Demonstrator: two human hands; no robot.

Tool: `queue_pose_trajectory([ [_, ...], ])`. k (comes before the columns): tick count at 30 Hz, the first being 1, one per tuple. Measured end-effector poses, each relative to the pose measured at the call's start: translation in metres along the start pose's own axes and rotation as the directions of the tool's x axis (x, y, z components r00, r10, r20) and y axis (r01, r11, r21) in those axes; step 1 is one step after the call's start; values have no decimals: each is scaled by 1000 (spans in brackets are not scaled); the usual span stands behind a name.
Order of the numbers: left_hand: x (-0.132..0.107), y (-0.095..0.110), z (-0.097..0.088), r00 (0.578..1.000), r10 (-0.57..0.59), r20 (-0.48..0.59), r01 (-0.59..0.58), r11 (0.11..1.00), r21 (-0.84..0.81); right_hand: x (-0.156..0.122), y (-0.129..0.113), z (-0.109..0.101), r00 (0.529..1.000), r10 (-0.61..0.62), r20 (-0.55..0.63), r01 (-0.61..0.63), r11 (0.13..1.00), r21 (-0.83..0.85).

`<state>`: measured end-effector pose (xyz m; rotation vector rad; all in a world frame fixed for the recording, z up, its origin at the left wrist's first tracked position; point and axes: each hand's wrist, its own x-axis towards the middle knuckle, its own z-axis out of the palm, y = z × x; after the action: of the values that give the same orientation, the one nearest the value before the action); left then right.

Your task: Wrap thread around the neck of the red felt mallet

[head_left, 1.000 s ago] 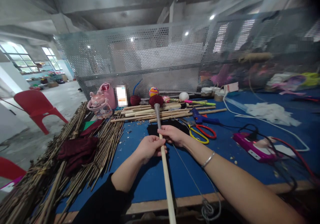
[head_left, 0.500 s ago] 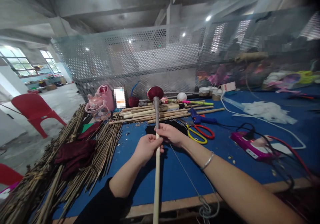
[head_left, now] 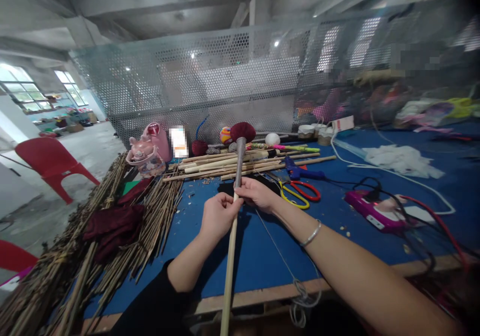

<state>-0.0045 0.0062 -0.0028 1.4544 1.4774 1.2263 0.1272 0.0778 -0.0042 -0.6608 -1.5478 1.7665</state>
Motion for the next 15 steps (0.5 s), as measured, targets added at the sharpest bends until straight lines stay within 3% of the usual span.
queue_pose_trajectory([
  [2, 0, 3, 0, 994, -72, 78, 83, 986, -142, -1, -1, -2, 1000, 2, 27, -3, 998, 63],
  [5, 2, 4, -1, 943, -168, 287, 279, 869, -409, -3, 0, -4, 998, 29, 52, -36, 990, 139],
  [8, 4, -2, 0, 892, -215, 399, 392, 807, -441, -2, 5, -4, 997, 69, 25, -71, 996, 59],
  [10, 5, -8, 3, 895, -250, 369, 386, 849, -360, 1, 11, -2, 997, 70, -11, -70, 998, -4],
  [15, 3, -12, 10, 962, -213, 171, 256, 923, -287, 7, 22, 7, 999, 44, -19, -45, 999, -29],
])
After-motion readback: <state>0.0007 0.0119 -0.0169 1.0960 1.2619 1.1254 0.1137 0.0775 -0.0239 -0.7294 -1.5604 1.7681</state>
